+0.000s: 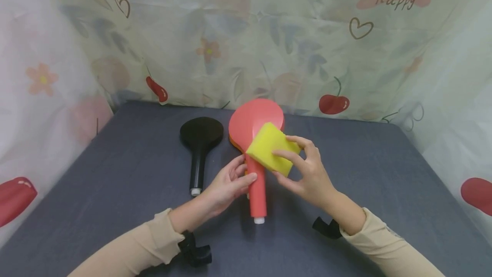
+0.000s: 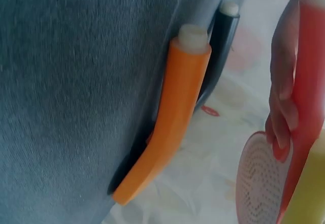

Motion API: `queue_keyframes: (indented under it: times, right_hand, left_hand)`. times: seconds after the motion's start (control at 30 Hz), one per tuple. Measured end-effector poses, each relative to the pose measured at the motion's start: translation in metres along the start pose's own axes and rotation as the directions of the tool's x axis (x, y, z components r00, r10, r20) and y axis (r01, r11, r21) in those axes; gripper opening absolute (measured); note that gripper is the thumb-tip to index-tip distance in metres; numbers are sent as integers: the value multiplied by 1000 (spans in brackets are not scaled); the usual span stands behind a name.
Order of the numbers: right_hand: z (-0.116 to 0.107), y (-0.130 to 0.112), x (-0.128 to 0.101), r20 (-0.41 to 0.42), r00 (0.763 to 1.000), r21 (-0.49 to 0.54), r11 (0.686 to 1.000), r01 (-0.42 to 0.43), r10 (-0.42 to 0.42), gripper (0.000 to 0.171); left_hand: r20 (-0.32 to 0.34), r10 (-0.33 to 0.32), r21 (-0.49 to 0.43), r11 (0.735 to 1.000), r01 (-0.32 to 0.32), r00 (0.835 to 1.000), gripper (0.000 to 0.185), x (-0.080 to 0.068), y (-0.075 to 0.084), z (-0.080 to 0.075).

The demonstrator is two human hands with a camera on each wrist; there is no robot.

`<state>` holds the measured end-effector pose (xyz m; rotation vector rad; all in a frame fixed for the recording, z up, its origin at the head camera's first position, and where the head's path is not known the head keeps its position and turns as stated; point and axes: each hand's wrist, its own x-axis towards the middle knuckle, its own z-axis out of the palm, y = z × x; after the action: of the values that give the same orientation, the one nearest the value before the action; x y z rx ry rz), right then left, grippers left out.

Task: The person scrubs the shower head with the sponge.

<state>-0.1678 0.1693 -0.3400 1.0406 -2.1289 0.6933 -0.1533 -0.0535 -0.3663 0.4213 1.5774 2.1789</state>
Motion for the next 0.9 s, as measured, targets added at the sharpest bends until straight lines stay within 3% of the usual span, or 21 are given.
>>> queue_keyframes:
  times: [0.23, 0.5, 0.57, 0.7, 0.9]
  right_hand:
    - [4, -6, -7, 26, 1000, 46, 999, -6, 5, 35]
    - [6, -6, -9, 34, 999, 52, 999, -14, 12, 36]
    - [5, -5, -9, 37, 999, 51, 999, -7, 5, 43]
    - [5, -4, -9, 39, 999, 53, 999, 4, -6, 34]
    - [5, -4, -8, 51, 999, 56, 998, -2, -1, 42]
  left_hand:
    - [62, 47, -73, 996, -43, 997, 69, 1, 1, -3]
    - [93, 42, -111, 993, -31, 995, 72, 0, 3, -3]
    - [105, 41, -111, 993, -29, 994, 71, 0, 3, -4]
    - [127, 48, -83, 996, -38, 991, 65, 2, 3, -7]
    - [81, 82, -16, 997, -81, 993, 64, 5, 3, -12]
